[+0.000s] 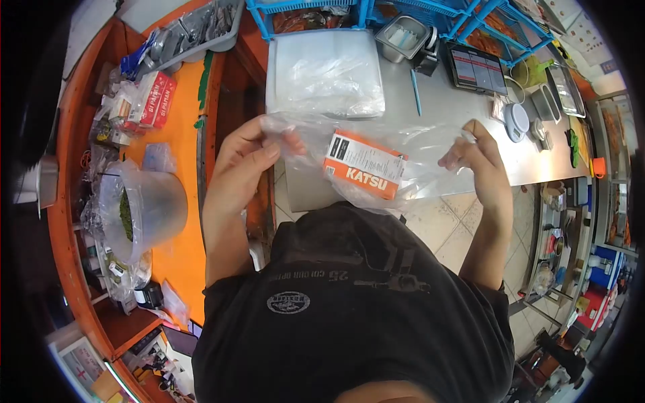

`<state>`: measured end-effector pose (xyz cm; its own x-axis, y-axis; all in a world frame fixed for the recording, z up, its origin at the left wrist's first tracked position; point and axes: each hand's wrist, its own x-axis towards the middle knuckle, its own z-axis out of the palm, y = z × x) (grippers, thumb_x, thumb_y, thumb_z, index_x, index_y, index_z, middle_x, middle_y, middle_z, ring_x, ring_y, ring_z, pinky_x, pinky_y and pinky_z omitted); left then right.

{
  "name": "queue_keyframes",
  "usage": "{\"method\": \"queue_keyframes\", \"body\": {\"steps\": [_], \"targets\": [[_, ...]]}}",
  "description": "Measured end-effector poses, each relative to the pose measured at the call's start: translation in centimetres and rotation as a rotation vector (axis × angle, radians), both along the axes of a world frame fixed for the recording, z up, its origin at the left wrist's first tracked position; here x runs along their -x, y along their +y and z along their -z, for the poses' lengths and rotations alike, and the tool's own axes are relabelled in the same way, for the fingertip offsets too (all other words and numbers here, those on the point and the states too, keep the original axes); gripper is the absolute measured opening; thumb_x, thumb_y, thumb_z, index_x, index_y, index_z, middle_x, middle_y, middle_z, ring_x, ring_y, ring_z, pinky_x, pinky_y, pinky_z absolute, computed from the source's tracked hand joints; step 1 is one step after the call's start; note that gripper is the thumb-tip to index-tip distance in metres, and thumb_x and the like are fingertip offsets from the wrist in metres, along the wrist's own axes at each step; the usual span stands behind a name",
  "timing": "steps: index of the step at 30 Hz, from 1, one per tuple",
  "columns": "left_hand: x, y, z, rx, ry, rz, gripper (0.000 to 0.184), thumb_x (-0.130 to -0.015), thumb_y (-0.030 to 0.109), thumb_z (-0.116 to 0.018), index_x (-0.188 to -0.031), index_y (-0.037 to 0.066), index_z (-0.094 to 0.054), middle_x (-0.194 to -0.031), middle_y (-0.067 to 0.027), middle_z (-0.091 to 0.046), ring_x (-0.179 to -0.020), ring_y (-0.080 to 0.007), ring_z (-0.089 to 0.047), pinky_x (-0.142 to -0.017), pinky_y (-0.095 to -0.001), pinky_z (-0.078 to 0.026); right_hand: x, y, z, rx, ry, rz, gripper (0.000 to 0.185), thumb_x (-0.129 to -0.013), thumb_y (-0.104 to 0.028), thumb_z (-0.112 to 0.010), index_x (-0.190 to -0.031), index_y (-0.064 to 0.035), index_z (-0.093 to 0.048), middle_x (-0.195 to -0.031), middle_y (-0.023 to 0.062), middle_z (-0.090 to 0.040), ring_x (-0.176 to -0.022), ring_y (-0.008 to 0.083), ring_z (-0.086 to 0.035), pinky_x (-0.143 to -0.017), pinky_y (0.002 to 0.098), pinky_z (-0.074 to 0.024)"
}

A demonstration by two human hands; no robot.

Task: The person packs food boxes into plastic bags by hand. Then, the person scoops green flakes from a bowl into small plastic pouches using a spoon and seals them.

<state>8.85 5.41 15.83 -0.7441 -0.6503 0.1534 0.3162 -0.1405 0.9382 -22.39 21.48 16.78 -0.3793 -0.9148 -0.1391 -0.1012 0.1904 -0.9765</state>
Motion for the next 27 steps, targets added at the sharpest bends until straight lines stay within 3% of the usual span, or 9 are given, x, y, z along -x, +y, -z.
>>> {"method": "queue_keyframes", "body": {"steps": [5, 12, 14, 15, 17, 19, 22, 24, 27], "targets": [[0.1, 2.6, -3.7, 0.105, -0.186, -0.101, 0.03, -0.097, 0.007, -0.049, -0.123, -0.005, -0.054, -0.099, -0.0066, -0.064, -0.095, -0.0125, -0.061, -0.085, -0.0253, -0.048, -2.7, 0.4, -5.2, 0.208, 0.395, 0.268, 0.025, -0.088, 0.0, -0.055, -0.107, -0.0024, -0.04, -0.051, -0.0011, -0.052, -0.046, 0.007, -0.049, -0.049, 0.0187, -0.0372], [1.3, 2.8, -3.0, 0.584, -0.426, -0.363, 0.012, -0.076, 0.009, -0.073, -0.082, 0.001, -0.066, -0.072, -0.0073, -0.061, -0.066, -0.0115, -0.056, -0.058, -0.0268, -0.043, -7.1, -2.4, -4.7, 0.31, -0.266, -0.303, 0.088, -0.073, 0.006, -0.069, -0.147, -0.0076, -0.024, -0.109, 0.0045, -0.05, -0.081, 0.0132, -0.057, -0.069, 0.0238, -0.052], [2.4, 3.2, -3.2, 0.793, -0.439, -0.391, 0.026, -0.064, 0.013, -0.082, -0.078, 0.002, -0.063, -0.077, -0.0089, -0.062, -0.068, -0.0159, -0.056, -0.06, -0.0285, -0.042, -10.1, -3.9, -3.0, 0.246, 0.011, -0.424, 0.071, -0.073, 0.0, -0.072, -0.137, -0.0078, -0.041, -0.103, 0.0063, -0.054, -0.08, 0.0138, -0.058, -0.061, 0.0239, -0.0492], [2.4, 2.9, -3.4, 0.827, -0.421, -0.357, 0.037, -0.059, 0.015, -0.085, -0.084, 0.002, -0.06, -0.084, -0.0106, -0.06, -0.073, -0.0177, -0.056, -0.064, -0.0288, -0.043, -11.4, -5.7, -1.4, 0.497, 0.269, -0.476, 0.037, -0.077, -0.005, -0.07, -0.112, -0.0034, -0.059, -0.086, 0.0119, -0.059, -0.072, 0.0198, -0.06, -0.058, 0.0289, -0.0474], [1.8, 2.1, -3.7, 0.814, -0.365, -0.246, 0.065, -0.052, 0.021, -0.091, -0.102, 0.002, -0.054, -0.105, -0.015, -0.056, -0.086, -0.0208, -0.056, -0.076, -0.0292, -0.044, -11.3, -6.1, -2.2, 0.386, 0.313, -0.515, 0.022, -0.078, 0.0, -0.068, -0.099, 0.0003, -0.061, -0.081, 0.0119, -0.06, -0.07, 0.0172, -0.058, -0.058, 0.0288, -0.0459], [0.0, 0.3, -3.1, 0.939, -0.463, 0.0, 0.115, -0.045, 0.042, -0.092, -0.136, 0.004, -0.032, -0.145, -0.0228, -0.027, -0.13, -0.0353, -0.035, -0.106, -0.0401, -0.03, -11.3, -6.3, -4.3, 0.185, 0.216, -0.528, 0.006, -0.079, 0.001, -0.064, -0.086, 0.0006, -0.064, -0.074, 0.0139, -0.06, -0.066, 0.0245, -0.059, -0.062, 0.0346, -0.0466], [0.1, 0.1, 4.0, 1.219, -0.879, 0.091, 0.119, -0.052, 0.052, -0.084, -0.144, 0.003, -0.026, -0.147, -0.0254, -0.024, -0.136, -0.0415, -0.026, -0.109, -0.0469, -0.025, -11.9, -7.6, -2.9, 0.471, 0.335, -0.768, 0.008, -0.078, -0.001, -0.064, -0.087, -0.0002, -0.064, -0.078, 0.0164, -0.062, -0.068, 0.0332, -0.061, -0.065, 0.0405, -0.0478], [2.8, -1.8, 12.1, 1.683, -0.702, -0.148, 0.106, -0.066, 0.055, -0.074, -0.148, 0.009, -0.024, -0.146, -0.0222, -0.031, -0.133, -0.0363, -0.033, -0.109, -0.0448, -0.026, -14.3, -8.4, -3.2, 0.504, 0.41, -0.961, 0.013, -0.081, -0.011, -0.061, -0.087, -0.0021, -0.067, -0.081, 0.0198, -0.064, -0.074, 0.0384, -0.062, -0.067, 0.0448, -0.0486], [6.4, -2.1, 16.8, 0.894, -0.6, 0.378, 0.094, -0.071, 0.051, -0.071, -0.145, 0.011, -0.03, -0.143, -0.0197, -0.036, -0.131, -0.0331, -0.036, -0.108, -0.0422, -0.028, -18.3, -11.2, 0.6, 0.48, 0.639, -1.095, 0.021, -0.083, -0.018, -0.055, -0.086, -0.0036, -0.07, -0.083, 0.0208, -0.066, -0.077, 0.0391, -0.064, -0.071, 0.0458, -0.0501]]}}
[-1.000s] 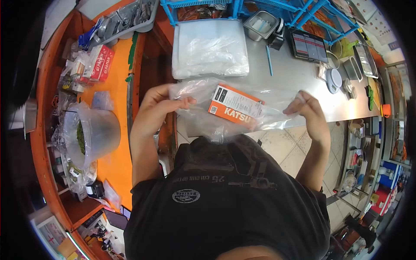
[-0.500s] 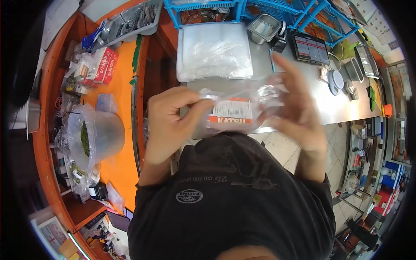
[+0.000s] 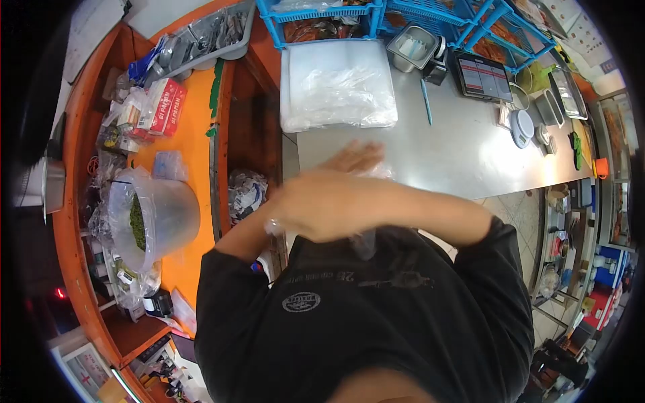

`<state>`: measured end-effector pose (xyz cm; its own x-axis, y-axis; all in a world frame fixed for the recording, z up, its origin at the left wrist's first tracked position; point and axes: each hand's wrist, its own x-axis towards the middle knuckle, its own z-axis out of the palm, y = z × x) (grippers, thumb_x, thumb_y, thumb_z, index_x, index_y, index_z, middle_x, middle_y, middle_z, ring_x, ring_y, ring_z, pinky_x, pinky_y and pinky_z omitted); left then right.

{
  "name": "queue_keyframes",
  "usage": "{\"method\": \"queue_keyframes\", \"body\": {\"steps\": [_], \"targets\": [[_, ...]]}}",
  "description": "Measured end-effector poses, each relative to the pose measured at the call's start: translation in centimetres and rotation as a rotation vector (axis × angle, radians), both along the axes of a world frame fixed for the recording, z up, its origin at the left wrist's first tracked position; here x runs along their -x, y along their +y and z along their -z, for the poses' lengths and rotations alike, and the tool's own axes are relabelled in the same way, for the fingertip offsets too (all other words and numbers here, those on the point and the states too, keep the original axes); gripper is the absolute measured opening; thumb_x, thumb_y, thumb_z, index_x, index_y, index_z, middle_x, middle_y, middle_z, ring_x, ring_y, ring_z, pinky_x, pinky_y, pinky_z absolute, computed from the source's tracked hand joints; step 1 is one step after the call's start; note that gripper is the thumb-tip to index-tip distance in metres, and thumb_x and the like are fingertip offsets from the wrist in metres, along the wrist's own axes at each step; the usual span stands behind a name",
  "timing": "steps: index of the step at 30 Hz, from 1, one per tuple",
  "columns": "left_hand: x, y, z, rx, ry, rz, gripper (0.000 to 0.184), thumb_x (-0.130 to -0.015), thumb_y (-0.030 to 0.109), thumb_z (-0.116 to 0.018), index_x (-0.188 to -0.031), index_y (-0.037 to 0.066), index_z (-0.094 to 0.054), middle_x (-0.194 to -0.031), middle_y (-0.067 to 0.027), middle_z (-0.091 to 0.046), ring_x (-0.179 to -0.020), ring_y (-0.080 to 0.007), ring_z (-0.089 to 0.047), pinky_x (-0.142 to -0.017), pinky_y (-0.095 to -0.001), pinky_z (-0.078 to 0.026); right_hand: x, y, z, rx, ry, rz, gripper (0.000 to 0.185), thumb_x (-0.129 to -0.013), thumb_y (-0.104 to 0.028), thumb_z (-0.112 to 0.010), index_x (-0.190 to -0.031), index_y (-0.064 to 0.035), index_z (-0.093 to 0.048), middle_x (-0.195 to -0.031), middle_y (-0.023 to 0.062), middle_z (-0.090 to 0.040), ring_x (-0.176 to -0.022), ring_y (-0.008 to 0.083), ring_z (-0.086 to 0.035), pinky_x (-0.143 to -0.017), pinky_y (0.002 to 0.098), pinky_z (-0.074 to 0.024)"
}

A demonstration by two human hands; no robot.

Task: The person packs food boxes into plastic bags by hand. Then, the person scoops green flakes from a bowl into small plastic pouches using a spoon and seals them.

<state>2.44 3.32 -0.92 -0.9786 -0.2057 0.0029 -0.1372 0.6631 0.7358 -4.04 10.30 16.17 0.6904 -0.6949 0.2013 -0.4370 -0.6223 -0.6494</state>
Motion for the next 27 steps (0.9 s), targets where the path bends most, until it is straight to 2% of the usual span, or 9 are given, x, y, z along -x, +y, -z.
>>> {"method": "queue_keyframes", "body": {"steps": [3, 5, 7, 12, 17, 19, 22, 25, 27], "targets": [[0.0, 2.5, -1.1, -0.417, -0.618, 0.051, 0.081, -0.076, 0.048, -0.068, -0.143, 0.013, -0.036, -0.14, -0.0172, -0.041, -0.129, -0.03, -0.04, -0.107, -0.0395, -0.03, -0.3, -5.9, 2.4, -0.041, 0.07, 0.115, 0.023, -0.082, -0.02, -0.055, -0.086, -0.0039, -0.071, -0.09, 0.0195, -0.067, -0.081, 0.0373, -0.065, -0.076, 0.0448, -0.0501], [-0.1, 3.1, -0.3, -0.512, -0.653, 0.034, 0.073, -0.08, 0.046, -0.065, -0.141, 0.014, -0.041, -0.138, -0.0155, -0.045, -0.127, -0.0279, -0.042, -0.106, -0.0378, -0.031, 1.3, -9.2, 6.8, -0.077, -0.162, 0.301, 0.02, -0.081, -0.019, -0.056, -0.083, -0.0038, -0.07, -0.086, 0.0183, -0.067, -0.083, 0.0362, -0.064, -0.076, 0.044, -0.0503], [-0.4, 3.0, 6.6, -0.612, -0.251, 0.006, 0.053, -0.083, 0.039, -0.061, -0.129, 0.014, -0.051, -0.124, -0.0115, -0.054, -0.117, -0.0236, -0.049, -0.101, -0.0342, -0.036, 3.3, -11.1, 12.0, 0.005, -0.292, 0.454, 0.019, -0.081, -0.019, -0.06, -0.08, -0.002, -0.068, -0.079, 0.0175, -0.066, -0.077, 0.0357, -0.062, -0.073, 0.0405, -0.0504], [0.2, 2.6, 1.8, -0.378, 0.142, 0.038, 0.026, -0.085, 0.027, -0.057, -0.103, 0.008, -0.058, -0.096, -0.0067, -0.059, -0.096, -0.0204, -0.056, -0.088, -0.0325, -0.043, 10.5, -10.7, 13.9, -0.401, -0.458, 0.762, 0.036, -0.09, -0.039, -0.057, -0.095, -0.003, -0.062, -0.078, 0.008, -0.062, -0.067, 0.0186, -0.056, -0.064, 0.0314, -0.0475], [1.1, -0.3, 6.3, 0.16, 0.258, 0.123, 0.023, -0.082, 0.022, -0.061, -0.095, 0.003, -0.06, -0.097, -0.005, -0.06, -0.096, -0.0171, -0.056, -0.072, -0.0313, -0.043, 17.4, -5.1, 14.2, -0.434, -0.643, 0.941, 0.037, -0.096, -0.037, -0.047, -0.101, -0.0018, -0.056, -0.084, 0.0058, -0.057, -0.072, 0.0154, -0.055, -0.065, 0.0288, -0.0468], [1.7, -1.2, 4.4, -0.159, 0.197, -0.127, 0.027, -0.085, 0.026, -0.059, -0.097, 0.003, -0.06, -0.098, -0.0065, -0.061, -0.095, -0.0178, -0.056, -0.073, -0.0314, -0.044, 18.1, -2.0, 15.9, -0.256, -0.511, 1.017, 0.023, -0.093, -0.021, -0.052, -0.106, -0.0018, -0.054, -0.085, 0.0083, -0.058, -0.073, 0.0184, -0.057, -0.065, 0.0299, -0.0468], [3.1, -2.4, -2.7, -0.623, 0.109, -0.503, 0.033, -0.088, 0.033, -0.057, -0.1, 0.002, -0.061, -0.1, -0.0087, -0.062, -0.093, -0.0188, -0.057, -0.075, -0.0314, -0.044, 16.7, 2.4, 16.6, 0.098, -0.338, 0.898, 0.049, -0.079, 0.0, -0.06, -0.125, -0.0046, -0.044, -0.113, 0.0184, -0.052, -0.1, 0.0279, -0.054, -0.079, 0.0353, -0.0479], [4.3, -2.9, -9.8, -0.433, 0.019, -0.759, 0.049, -0.094, 0.044, -0.048, -0.11, -0.001, -0.06, -0.103, -0.0126, -0.062, -0.094, -0.021, -0.058, -0.082, -0.0316, -0.044, 13.5, 2.4, 14.8, 0.305, -0.315, 0.743, 0.078, -0.072, 0.001, -0.067, -0.14, -0.0048, -0.028, -0.14, 0.0251, -0.03, -0.127, 0.0352, -0.039, -0.097, 0.0408, -0.0427], [4.4, -4.1, -12.6, -0.333, 0.008, -0.808, 0.06, -0.097, 0.051, -0.04, -0.116, -0.003, -0.058, -0.105, -0.0148, -0.061, -0.095, -0.0228, -0.058, -0.087, -0.0322, -0.044, 12.0, 0.6, 14.4, 0.309, -0.613, 0.739, 0.089, -0.073, -0.007, -0.073, -0.144, -0.0052, -0.019, -0.139, 0.0222, -0.034, -0.127, 0.0326, -0.04, -0.102, 0.0408, -0.039]]}}
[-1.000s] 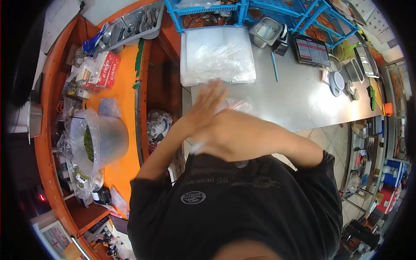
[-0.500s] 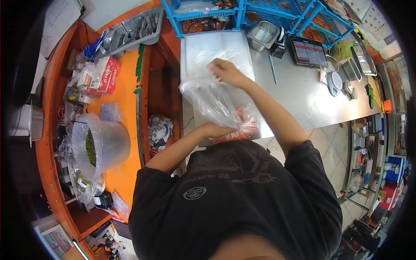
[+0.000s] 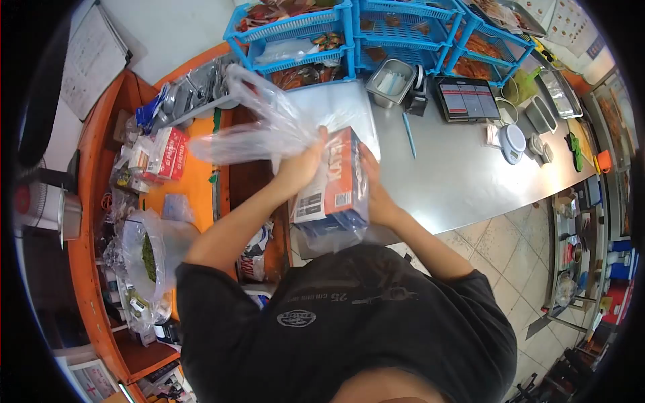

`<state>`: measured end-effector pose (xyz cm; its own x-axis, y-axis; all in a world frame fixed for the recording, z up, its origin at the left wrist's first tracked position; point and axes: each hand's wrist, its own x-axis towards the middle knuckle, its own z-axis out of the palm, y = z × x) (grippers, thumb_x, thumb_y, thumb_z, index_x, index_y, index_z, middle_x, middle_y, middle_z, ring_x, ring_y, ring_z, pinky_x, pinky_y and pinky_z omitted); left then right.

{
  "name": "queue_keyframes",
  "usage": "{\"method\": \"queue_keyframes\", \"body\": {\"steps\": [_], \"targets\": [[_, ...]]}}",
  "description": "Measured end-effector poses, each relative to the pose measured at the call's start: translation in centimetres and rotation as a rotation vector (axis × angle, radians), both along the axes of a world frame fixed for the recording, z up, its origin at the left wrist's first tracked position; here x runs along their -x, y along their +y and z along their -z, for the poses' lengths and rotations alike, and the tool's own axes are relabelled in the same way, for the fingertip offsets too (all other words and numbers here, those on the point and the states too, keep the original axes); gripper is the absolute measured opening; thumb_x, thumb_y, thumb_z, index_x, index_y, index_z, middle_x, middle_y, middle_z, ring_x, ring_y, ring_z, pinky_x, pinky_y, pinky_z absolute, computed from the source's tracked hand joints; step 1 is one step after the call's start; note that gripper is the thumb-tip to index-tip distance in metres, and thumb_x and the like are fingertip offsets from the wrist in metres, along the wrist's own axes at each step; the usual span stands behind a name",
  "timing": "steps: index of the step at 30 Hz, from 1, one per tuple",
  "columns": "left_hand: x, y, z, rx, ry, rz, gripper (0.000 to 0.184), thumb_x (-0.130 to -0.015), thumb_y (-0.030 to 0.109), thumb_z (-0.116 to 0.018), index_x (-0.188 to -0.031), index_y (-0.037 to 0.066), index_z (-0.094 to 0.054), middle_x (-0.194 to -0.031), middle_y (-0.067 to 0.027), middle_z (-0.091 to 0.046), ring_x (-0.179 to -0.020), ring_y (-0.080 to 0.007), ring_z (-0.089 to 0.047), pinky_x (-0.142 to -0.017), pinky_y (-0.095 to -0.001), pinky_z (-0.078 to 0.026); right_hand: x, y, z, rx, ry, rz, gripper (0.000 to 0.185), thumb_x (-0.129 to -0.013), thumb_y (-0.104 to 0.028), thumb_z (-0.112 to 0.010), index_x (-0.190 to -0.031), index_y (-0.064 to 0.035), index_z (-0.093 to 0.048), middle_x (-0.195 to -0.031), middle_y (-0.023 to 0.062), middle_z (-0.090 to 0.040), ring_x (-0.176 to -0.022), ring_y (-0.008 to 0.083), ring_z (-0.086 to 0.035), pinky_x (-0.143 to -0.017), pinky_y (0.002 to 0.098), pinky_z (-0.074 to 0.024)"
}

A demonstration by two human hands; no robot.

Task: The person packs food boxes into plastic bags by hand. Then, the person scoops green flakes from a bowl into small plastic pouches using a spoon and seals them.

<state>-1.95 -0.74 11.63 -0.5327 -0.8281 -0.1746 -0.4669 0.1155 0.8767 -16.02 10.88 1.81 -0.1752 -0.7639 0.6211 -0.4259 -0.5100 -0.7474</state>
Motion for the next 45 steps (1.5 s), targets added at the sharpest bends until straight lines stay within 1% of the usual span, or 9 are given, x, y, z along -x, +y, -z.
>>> {"method": "queue_keyframes", "body": {"steps": [4, 11, 13, 17, 19, 23, 28, 33, 45], "targets": [[0.7, 1.2, -2.6, -0.272, 0.21, -0.182, 0.05, -0.098, 0.044, -0.042, -0.113, 0.0, -0.06, -0.106, -0.0171, -0.061, -0.095, -0.0287, -0.056, -0.089, -0.0375, -0.041, -1.9, -2.0, 1.3, -0.141, -0.797, -0.275, 0.08, -0.078, -0.015, -0.069, -0.143, -0.0055, -0.022, -0.135, 0.0189, -0.04, -0.124, 0.0287, -0.044, -0.103, 0.0394, -0.0389], [-0.6, 0.8, -5.8, 1.349, -0.182, 0.65, 0.021, -0.074, 0.024, -0.071, -0.066, 0.011, -0.056, -0.077, -0.006, -0.056, -0.077, -0.0209, -0.059, -0.068, -0.0349, -0.047, -3.3, -2.8, 7.8, -0.361, -1.29, -1.054, 0.057, -0.089, -0.025, -0.057, -0.138, -0.0059, -0.036, -0.127, 0.0147, -0.05, -0.117, 0.0232, -0.051, -0.1, 0.0363, -0.0416], [-0.6, 0.0, -2.5, 1.218, -0.029, 0.681, 0.019, -0.075, 0.023, -0.07, -0.068, 0.01, -0.057, -0.077, -0.0063, -0.057, -0.076, -0.0221, -0.059, -0.065, -0.0361, -0.047, -3.8, -4.1, 9.6, -0.459, -1.272, -1.075, 0.051, -0.092, -0.028, -0.053, -0.136, -0.006, -0.04, -0.125, 0.0135, -0.053, -0.115, 0.0216, -0.053, -0.099, 0.0354, -0.0424], [-2.9, 0.2, 1.9, 0.821, 0.066, 0.608, 0.017, -0.078, 0.023, -0.067, -0.076, 0.007, -0.061, -0.08, -0.0076, -0.059, -0.078, -0.024, -0.06, -0.065, -0.0359, -0.047, 2.8, -4.5, 8.2, -1.128, -0.945, -0.542, 0.038, -0.093, -0.03, -0.051, -0.121, -0.0047, -0.055, -0.101, 0.0103, -0.063, -0.094, 0.0174, -0.063, -0.083, 0.0325, -0.0502], [-5.2, 0.2, 12.7, -0.148, 0.344, 0.129, 0.02, -0.078, 0.024, -0.065, -0.083, 0.005, -0.063, -0.084, -0.0093, -0.061, -0.079, -0.0261, -0.06, -0.065, -0.0358, -0.047, 9.9, -6.7, 5.0, -1.028, -0.566, -0.403, 0.03, -0.09, -0.028, -0.057, -0.108, -0.0036, -0.06, -0.084, 0.0047, -0.063, -0.074, 0.0135, -0.063, -0.064, 0.0291, -0.0502], [-5.0, 0.7, 16.9, -0.049, 0.11, 0.127, 0.032, -0.073, 0.028, -0.066, -0.092, 0.003, -0.064, -0.091, -0.0139, -0.062, -0.083, -0.0304, -0.059, -0.07, -0.039, -0.045, 20.7, -14.0, 3.9, -0.467, -0.489, 0.066, 0.011, -0.09, -0.017, -0.059, -0.088, -0.0072, -0.062, -0.066, -0.0018, -0.058, -0.057, 0.0075, -0.055, -0.05, 0.0235, -0.0428], [-0.3, 3.3, 19.7, 0.015, 0.336, 0.039, 0.032, -0.072, 0.029, -0.067, -0.092, 0.005, -0.066, -0.093, -0.0151, -0.062, -0.086, -0.0318, -0.058, -0.074, -0.0418, -0.044, 26.6, -22.5, 5.0, -0.341, 0.536, 0.388, 0.01, -0.077, -0.01, -0.063, -0.082, -0.0027, -0.065, -0.078, 0.0129, -0.068, -0.058, 0.0237, -0.062, -0.064, 0.0365, -0.0486], [0.7, 3.6, 17.4, 0.117, 0.253, 0.099, 0.032, -0.07, 0.03, -0.068, -0.092, 0.006, -0.067, -0.098, -0.0154, -0.061, -0.092, -0.0359, -0.055, -0.081, -0.0448, -0.042, 25.1, -24.7, 7.2, -0.459, 1.078, 0.632, 0.012, -0.072, -0.018, -0.062, -0.068, -0.0086, -0.069, -0.081, 0.0139, -0.068, -0.105, 0.037, -0.054, -0.081, 0.0454, -0.0424], [-0.9, 4.0, 14.0, 0.524, 0.198, 0.264, 0.048, -0.069, 0.028, -0.07, -0.109, 0.005, -0.058, -0.11, -0.0193, -0.055, -0.107, -0.0393, -0.049, -0.091, -0.048, -0.039, 26.7, -21.5, 2.7, -0.272, 1.027, 0.475, 0.007, -0.067, -0.005, -0.063, -0.068, -0.0124, -0.065, -0.082, 0.0093, -0.065, -0.091, 0.0316, -0.053, -0.074, 0.0435, -0.0405]]}}
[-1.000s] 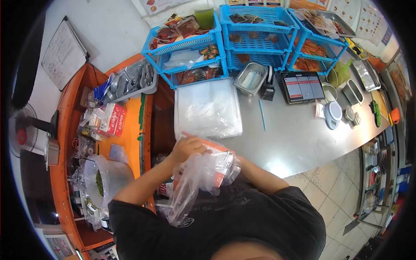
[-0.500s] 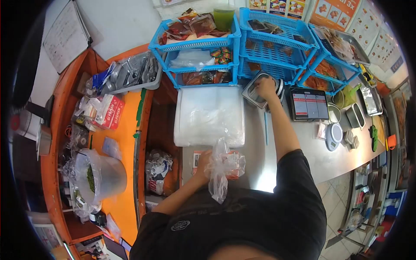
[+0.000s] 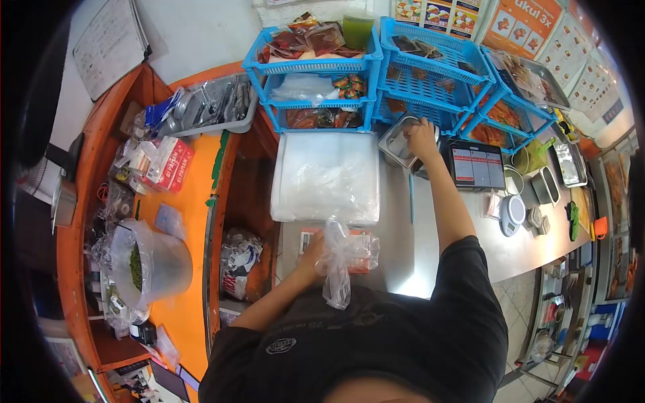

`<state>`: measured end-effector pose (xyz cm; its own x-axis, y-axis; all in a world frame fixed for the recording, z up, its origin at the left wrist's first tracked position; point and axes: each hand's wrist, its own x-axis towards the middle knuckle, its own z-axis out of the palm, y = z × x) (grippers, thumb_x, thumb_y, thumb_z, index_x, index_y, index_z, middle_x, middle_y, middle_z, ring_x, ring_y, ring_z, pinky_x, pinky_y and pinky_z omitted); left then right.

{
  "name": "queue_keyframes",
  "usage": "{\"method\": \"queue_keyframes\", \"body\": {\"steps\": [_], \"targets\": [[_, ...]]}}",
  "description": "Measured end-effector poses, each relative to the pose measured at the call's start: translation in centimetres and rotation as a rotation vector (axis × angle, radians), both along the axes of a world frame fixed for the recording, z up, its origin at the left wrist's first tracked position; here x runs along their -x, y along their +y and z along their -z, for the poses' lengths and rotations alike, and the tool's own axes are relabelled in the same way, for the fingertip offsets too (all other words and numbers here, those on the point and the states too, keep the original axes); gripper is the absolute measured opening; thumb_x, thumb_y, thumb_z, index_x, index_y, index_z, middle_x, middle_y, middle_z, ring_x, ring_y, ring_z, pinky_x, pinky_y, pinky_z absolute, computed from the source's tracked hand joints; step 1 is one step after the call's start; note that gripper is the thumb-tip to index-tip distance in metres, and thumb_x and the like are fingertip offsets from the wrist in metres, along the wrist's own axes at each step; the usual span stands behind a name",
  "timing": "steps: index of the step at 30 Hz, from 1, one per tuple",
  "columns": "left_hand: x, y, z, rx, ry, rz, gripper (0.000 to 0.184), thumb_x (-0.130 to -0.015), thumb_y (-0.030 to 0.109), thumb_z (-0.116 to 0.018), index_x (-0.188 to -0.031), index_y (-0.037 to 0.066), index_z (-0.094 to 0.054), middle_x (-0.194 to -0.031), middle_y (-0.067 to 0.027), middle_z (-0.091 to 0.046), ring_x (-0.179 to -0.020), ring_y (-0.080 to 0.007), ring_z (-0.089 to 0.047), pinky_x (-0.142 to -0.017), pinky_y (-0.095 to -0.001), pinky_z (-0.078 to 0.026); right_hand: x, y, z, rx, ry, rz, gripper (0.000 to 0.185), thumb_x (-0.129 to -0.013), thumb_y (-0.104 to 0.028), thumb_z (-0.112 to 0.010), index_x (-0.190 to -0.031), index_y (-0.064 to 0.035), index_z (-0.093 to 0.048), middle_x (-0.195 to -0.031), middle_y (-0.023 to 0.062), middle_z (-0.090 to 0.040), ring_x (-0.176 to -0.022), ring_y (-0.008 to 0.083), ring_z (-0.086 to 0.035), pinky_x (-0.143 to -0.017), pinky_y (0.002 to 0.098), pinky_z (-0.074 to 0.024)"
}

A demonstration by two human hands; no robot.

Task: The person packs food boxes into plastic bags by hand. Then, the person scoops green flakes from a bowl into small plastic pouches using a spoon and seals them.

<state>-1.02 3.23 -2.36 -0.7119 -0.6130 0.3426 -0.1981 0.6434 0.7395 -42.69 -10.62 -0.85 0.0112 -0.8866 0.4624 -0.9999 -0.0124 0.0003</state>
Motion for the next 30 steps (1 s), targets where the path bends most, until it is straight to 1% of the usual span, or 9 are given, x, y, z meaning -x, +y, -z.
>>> {"method": "queue_keyframes", "body": {"steps": [3, 5, 8, 11, 14, 17, 22, 26, 30], "targets": [[-1.3, 0.3, 1.2, -0.121, -0.118, 0.003, 0.046, -0.07, 0.028, -0.07, -0.108, 0.004, -0.058, -0.112, -0.0185, -0.055, -0.108, -0.0394, -0.049, -0.092, -0.0476, -0.04, -0.1, 1.7, -2.1, 0.109, -0.02, 0.045, 0.007, -0.074, -0.014, -0.062, -0.078, -0.0105, -0.067, -0.082, 0.0101, -0.065, -0.091, 0.0311, -0.053, -0.075, 0.0459, -0.0403], [-2.1, 1.1, 2.4, -0.216, -0.235, 0.03, 0.044, -0.07, 0.026, -0.07, -0.106, 0.004, -0.058, -0.113, -0.0174, -0.055, -0.109, -0.0388, -0.048, -0.092, -0.0463, -0.04, -0.6, 2.7, -2.9, 0.188, -0.287, -0.001, 0.004, -0.075, -0.005, -0.062, -0.077, -0.0079, -0.063, -0.081, 0.0102, -0.065, -0.083, 0.0296, -0.058, -0.069, 0.0404, -0.0447], [-0.7, 1.3, -4.5, -0.167, -0.275, 0.073, 0.039, -0.07, 0.022, -0.068, -0.104, 0.003, -0.059, -0.111, -0.0157, -0.056, -0.107, -0.0371, -0.048, -0.092, -0.0439, -0.04, 0.1, 2.4, -1.8, 0.182, -0.745, -0.027, 0.007, -0.087, -0.003, -0.058, -0.08, -0.0046, -0.055, -0.083, 0.0097, -0.065, -0.069, 0.0208, -0.063, -0.063, 0.0306, -0.0501], [-0.6, 1.1, -1.8, 0.012, -0.167, -0.002, 0.034, -0.069, 0.019, -0.067, -0.098, 0.003, -0.06, -0.104, -0.0155, -0.057, -0.103, -0.035, -0.05, -0.088, -0.0426, -0.042, -0.6, 2.0, -1.3, 0.267, -1.413, -0.049, 0.005, -0.093, -0.005, -0.054, -0.088, -0.0056, -0.052, -0.087, 0.0114, -0.066, -0.075, 0.0198, -0.064, -0.068, 0.0324, -0.0526], [-0.8, 2.0, -0.9, 0.13, -0.093, -0.119, 0.028, -0.069, 0.018, -0.066, -0.092, 0.003, -0.06, -0.099, -0.016, -0.057, -0.1, -0.0337, -0.051, -0.083, -0.0425, -0.044, -4.4, 4.1, -3.5, 0.292, -1.788, -0.204, 0.003, -0.095, -0.006, -0.052, -0.094, -0.0059, -0.049, -0.093, 0.0135, -0.066, -0.081, 0.0209, -0.065, -0.075, 0.0344, -0.0542], [-1.1, 1.8, -0.2, 0.214, -0.028, -0.108, 0.025, -0.069, 0.017, -0.065, -0.089, 0.003, -0.06, -0.1, -0.0156, -0.056, -0.101, -0.0335, -0.051, -0.083, -0.0421, -0.044, -11.6, 9.4, -3.4, 0.035, -1.941, -0.29, 0.006, -0.094, -0.006, -0.053, -0.092, -0.0064, -0.048, -0.097, 0.0152, -0.066, -0.087, 0.0221, -0.065, -0.081, 0.0349, -0.0538], [-1.6, 3.0, -1.0, 0.113, 0.175, -0.161, 0.031, -0.07, 0.017, -0.067, -0.098, 0.003, -0.062, -0.11, -0.0152, -0.058, -0.11, -0.034, -0.05, -0.089, -0.0387, -0.042, -21.0, 17.5, 2.1, -0.229, -1.604, -0.273, 0.004, -0.088, -0.004, -0.06, -0.092, -0.0035, -0.059, -0.09, 0.0056, -0.066, -0.075, 0.0115, -0.061, -0.067, 0.0255, -0.0504], [-1.0, 3.3, -1.6, -0.079, 0.218, -0.055, 0.037, -0.068, 0.021, -0.07, -0.098, 0.002, -0.063, -0.099, -0.0166, -0.062, -0.097, -0.0353, -0.058, -0.084, -0.0399, -0.045, -24.7, 19.9, 4.0, -0.297, -1.674, -0.316, 0.004, -0.084, 0.001, -0.063, -0.087, -0.0014, -0.064, -0.085, 0.0, -0.065, -0.073, 0.005, -0.055, -0.067, 0.0204, -0.0445], [-1.5, 3.3, -1.4, -0.109, 0.109, -0.069, 0.035, -0.068, 0.02, -0.069, -0.097, 0.002, -0.063, -0.096, -0.0164, -0.062, -0.093, -0.0358, -0.059, -0.082, -0.0409, -0.046, -23.4, 21.0, 2.4, -0.186, -1.335, -0.229, 0.009, -0.079, -0.002, -0.066, -0.088, -0.0015, -0.066, -0.08, 0.0054, -0.065, -0.07, 0.0116, -0.058, -0.066, 0.0252, -0.0476]]}}
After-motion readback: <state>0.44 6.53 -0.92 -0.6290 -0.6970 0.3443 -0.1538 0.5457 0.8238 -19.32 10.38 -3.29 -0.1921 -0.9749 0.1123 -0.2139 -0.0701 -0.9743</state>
